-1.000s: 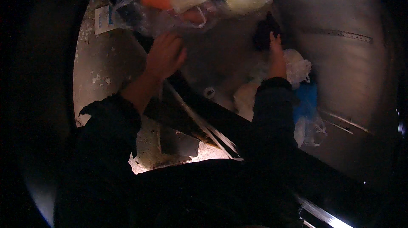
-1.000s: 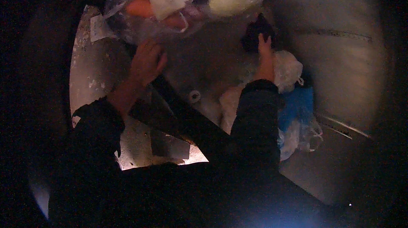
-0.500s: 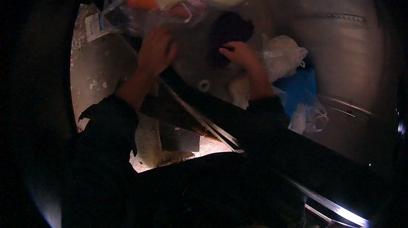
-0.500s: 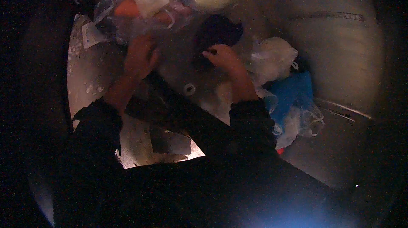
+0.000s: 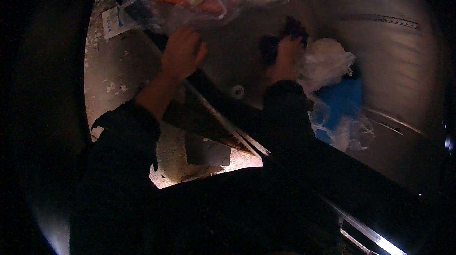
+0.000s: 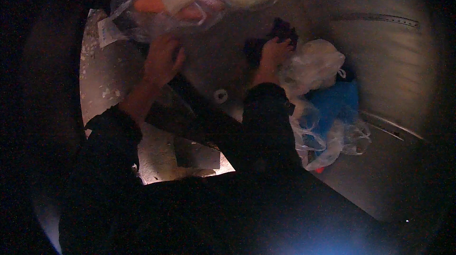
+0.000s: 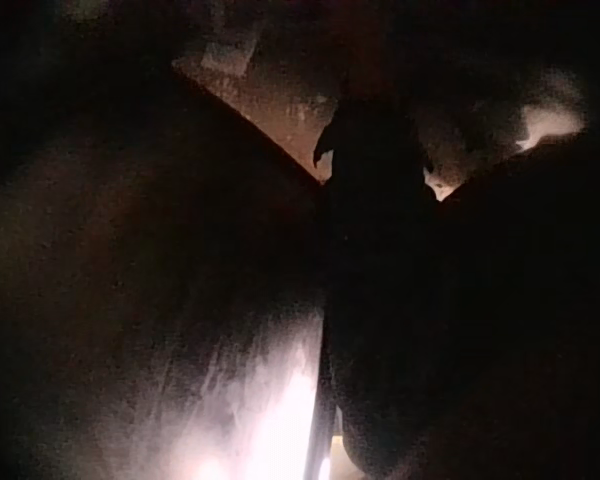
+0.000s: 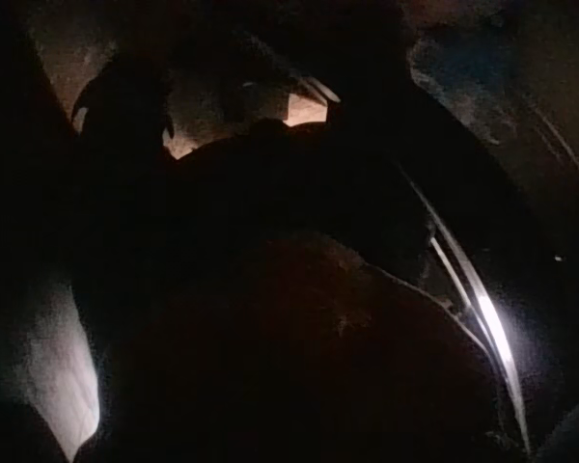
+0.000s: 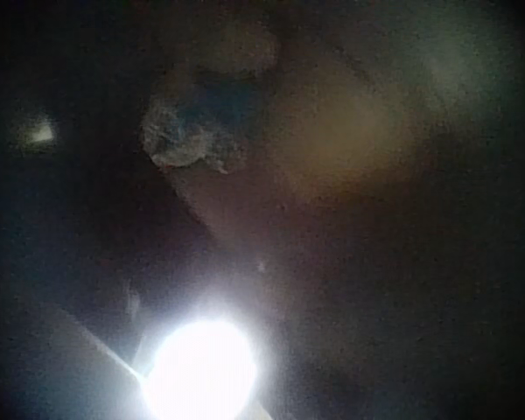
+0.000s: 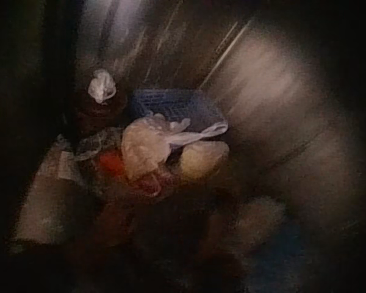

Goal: The person organizes vegetables inside a refrigerator. They move plastic bags containing carrots and other produce, wipe the interior surface with a purple cloth, and rearrange items on the shelves.

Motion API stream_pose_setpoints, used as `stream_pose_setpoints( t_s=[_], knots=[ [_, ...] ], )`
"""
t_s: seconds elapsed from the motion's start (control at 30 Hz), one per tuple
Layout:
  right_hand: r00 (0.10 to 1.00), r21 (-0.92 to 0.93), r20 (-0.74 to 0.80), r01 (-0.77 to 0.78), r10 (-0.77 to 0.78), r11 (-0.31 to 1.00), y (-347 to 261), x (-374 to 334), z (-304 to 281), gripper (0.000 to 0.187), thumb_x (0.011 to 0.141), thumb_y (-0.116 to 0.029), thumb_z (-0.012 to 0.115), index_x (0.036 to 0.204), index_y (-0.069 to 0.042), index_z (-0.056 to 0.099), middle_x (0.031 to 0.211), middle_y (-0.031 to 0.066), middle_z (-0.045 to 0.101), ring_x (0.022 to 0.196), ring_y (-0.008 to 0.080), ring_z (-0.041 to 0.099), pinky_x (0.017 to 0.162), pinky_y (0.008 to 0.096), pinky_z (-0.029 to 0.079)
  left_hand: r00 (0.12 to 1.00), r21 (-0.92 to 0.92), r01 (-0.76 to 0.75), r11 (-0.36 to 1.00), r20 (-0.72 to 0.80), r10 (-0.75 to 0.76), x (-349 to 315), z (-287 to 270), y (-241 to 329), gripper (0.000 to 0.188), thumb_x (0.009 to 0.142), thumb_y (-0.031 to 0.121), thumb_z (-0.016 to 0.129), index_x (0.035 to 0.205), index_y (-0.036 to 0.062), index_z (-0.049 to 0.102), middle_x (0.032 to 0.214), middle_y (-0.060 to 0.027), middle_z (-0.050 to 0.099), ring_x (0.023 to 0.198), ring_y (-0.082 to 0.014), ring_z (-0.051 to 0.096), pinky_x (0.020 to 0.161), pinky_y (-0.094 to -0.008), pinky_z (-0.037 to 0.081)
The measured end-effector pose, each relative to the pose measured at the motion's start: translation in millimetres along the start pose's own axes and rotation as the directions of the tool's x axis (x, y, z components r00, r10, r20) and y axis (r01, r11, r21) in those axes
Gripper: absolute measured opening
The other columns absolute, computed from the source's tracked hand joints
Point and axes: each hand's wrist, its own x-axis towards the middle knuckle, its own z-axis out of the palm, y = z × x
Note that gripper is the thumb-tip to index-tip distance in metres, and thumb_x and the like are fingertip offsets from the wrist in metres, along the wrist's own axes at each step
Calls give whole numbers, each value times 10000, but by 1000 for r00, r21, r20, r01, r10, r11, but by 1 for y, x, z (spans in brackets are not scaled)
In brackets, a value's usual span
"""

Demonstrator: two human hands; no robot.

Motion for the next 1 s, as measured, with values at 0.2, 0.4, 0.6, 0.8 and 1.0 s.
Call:
stream_pose_setpoints(
  t_s=[0.2, 0.4, 0.6, 0.8, 1.0],
  knots=[
    [969, 153, 8, 242, -246, 958, -39, -31, -36, 610, 894, -446, 447, 1375, -77, 382, 1387, 228, 369, 1245, 416, 377, 1045, 556, 268, 999, 41, 32, 999, -35, -31, -4, 0, 2, 273, 778, 154, 615, 1008, 18, 555, 1083, -162, 556, 1045, -341, 517, 935, -429, 395],
    [605, 206, -234, 796, -761, 570, -108, -143, -57, 555, 833, -297, 552, 1278, 18, 446, 1309, 277, 421, 1143, 439, 436, 986, 523, 323, 996, -34, 59, 998, -60, -61, 3, -2, 7, 347, 787, 140, 597, 1104, 24, 516, 1180, -149, 519, 1136, -334, 467, 990, -446, 348],
    [49, 516, -109, 856, -993, -15, -113, -192, -94, 555, 747, -265, 654, 1263, -122, 512, 1371, 198, 401, 1261, 404, 375, 1036, 552, 275, 993, 34, 36, 999, -117, -32, 0, 0, -2, 359, 798, 138, 579, 1127, 16, 502, 1226, -167, 495, 1153, -361, 450, 1010, -463, 326],
    [-51, 498, 115, 867, -992, 13, -56, -191, -84, 486, 771, -212, 634, 1246, -181, 535, 1383, 157, 416, 1272, 318, 402, 1048, 543, 269, 997, 23, 34, 999, -76, -32, -7, -5, -4, 359, 813, 148, 592, 1129, 4, 500, 1227, -170, 491, 1159, -361, 447, 1017, -456, 324],
    [-80, 551, 162, 834, -984, 22, -10, -180, -98, 439, 786, -205, 637, 1209, -136, 542, 1342, 160, 444, 1237, 318, 429, 1026, 497, 309, 996, 19, 18, 1000, -92, -16, -6, -1, -3, 353, 809, 140, 601, 1123, 10, 505, 1206, -165, 498, 1161, -355, 441, 1010, -446, 333]
  ],
)
